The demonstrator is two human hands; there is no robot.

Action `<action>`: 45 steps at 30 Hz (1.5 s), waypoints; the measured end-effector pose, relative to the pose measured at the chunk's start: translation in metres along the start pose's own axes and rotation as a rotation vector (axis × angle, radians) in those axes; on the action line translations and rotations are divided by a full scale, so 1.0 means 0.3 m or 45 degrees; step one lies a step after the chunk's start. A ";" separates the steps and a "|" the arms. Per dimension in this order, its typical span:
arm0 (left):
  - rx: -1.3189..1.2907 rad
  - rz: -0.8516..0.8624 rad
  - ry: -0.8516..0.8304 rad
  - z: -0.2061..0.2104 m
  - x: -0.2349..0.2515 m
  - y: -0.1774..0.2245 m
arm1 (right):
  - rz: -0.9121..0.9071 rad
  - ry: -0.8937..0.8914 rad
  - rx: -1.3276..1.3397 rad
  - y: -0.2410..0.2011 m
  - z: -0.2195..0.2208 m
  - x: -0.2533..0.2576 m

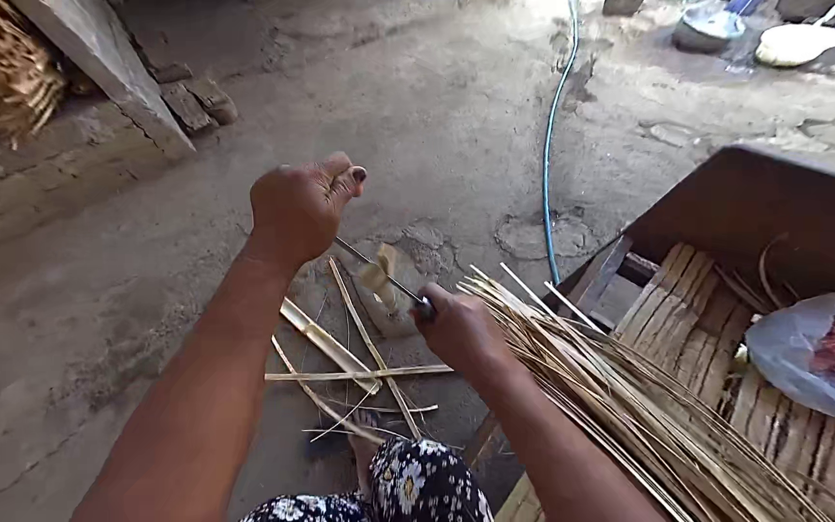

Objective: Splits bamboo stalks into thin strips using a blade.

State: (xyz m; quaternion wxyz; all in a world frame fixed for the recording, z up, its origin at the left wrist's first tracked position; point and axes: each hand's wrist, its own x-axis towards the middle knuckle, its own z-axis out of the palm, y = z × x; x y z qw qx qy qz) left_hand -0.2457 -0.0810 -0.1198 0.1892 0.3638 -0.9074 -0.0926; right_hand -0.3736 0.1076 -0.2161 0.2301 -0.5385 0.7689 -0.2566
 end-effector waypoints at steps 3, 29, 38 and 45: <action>0.114 -0.188 -0.248 0.180 0.008 -0.124 | 0.050 -0.130 -0.055 0.084 0.123 0.109; -0.615 -0.155 0.263 0.586 0.116 -0.520 | -0.052 -0.439 -0.105 0.205 0.155 0.492; -0.328 -0.314 -0.033 0.813 0.079 -0.670 | 0.007 -0.535 0.000 0.396 0.528 0.648; -0.822 -0.059 0.121 0.352 0.116 -0.568 | -0.154 -0.402 -0.001 0.109 0.158 0.523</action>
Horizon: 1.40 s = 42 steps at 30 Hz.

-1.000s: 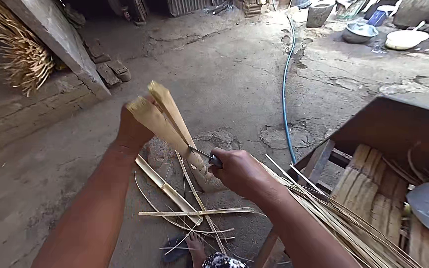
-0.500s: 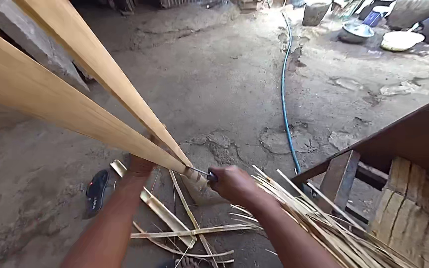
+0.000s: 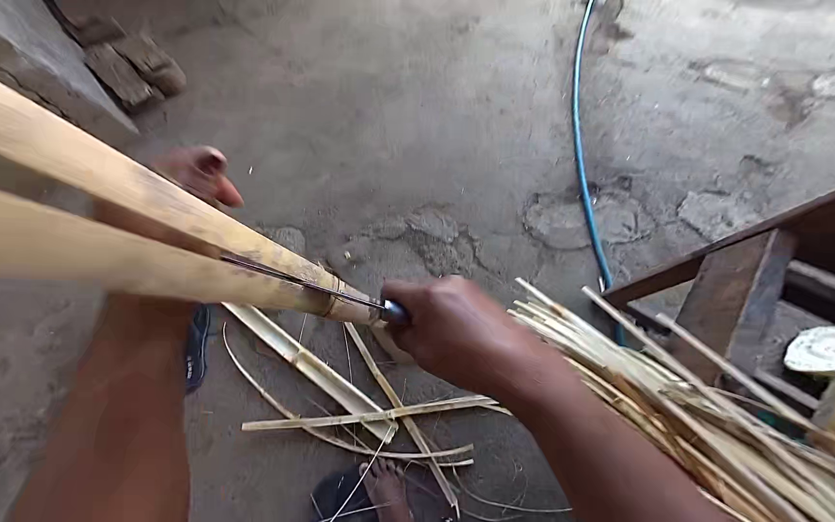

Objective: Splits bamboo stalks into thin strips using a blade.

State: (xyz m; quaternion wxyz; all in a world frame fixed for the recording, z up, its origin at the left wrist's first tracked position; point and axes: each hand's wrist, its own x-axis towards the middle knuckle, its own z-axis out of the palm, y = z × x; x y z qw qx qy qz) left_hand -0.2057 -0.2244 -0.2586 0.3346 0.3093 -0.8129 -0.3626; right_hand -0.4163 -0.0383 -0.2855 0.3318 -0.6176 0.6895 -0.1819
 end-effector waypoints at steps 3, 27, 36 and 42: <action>0.388 -0.143 0.031 0.199 -0.169 -0.213 | -0.014 0.005 0.167 0.280 0.383 0.078; -0.070 -0.806 0.121 0.183 -0.574 -0.681 | 0.196 -0.286 0.235 0.252 0.598 0.202; -0.498 -1.049 -0.047 0.324 -0.967 -0.381 | 0.223 -0.572 1.703 0.033 0.507 -0.071; -0.052 -1.347 -0.326 0.264 -1.098 -0.397 | 0.659 -0.314 1.531 0.082 0.707 -0.082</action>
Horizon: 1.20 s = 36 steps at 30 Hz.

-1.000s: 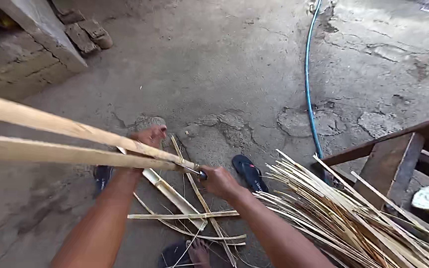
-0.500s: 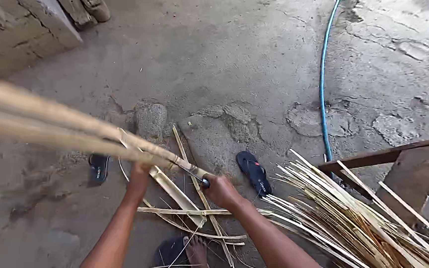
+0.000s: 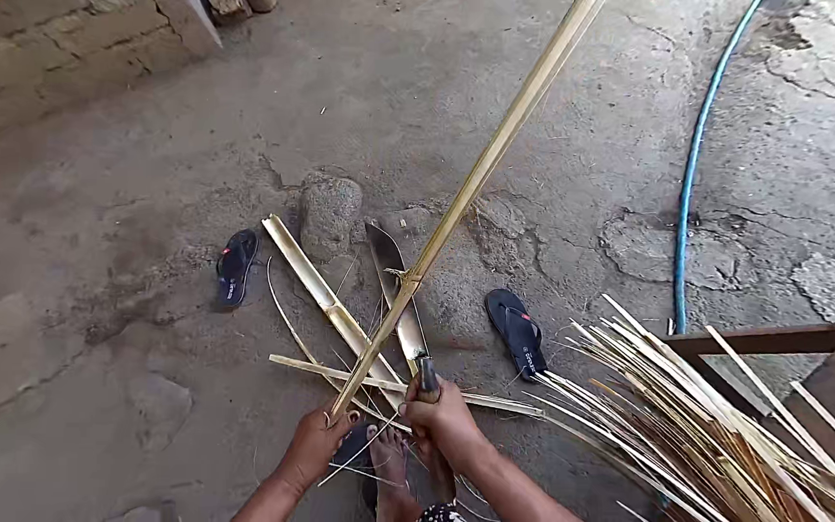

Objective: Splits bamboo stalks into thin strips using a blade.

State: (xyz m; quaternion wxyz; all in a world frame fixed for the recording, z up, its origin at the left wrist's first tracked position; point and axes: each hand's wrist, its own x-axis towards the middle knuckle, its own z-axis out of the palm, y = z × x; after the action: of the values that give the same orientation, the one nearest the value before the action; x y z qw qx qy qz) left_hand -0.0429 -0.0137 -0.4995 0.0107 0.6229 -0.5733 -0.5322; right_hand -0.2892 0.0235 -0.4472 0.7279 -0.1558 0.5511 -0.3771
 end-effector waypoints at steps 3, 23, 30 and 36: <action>0.088 -0.106 0.064 0.009 0.002 -0.056 | 0.023 0.008 -0.053 0.043 -0.002 0.084; -0.062 -0.580 0.132 0.207 0.222 -0.255 | -0.009 0.283 -1.244 0.475 -0.367 0.440; -0.651 -0.717 0.302 0.372 0.344 -0.284 | 0.181 0.337 -1.452 0.636 -0.473 0.487; -0.788 -0.760 0.186 0.483 0.360 -0.213 | 0.261 0.219 -1.393 0.697 -0.364 0.508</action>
State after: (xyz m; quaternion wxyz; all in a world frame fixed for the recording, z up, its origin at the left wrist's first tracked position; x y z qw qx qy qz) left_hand -0.1199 0.0163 -0.6724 0.0832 0.7648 -0.1793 -0.6132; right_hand -0.2942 0.0736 -0.7235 0.5264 -0.4248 0.7361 0.0248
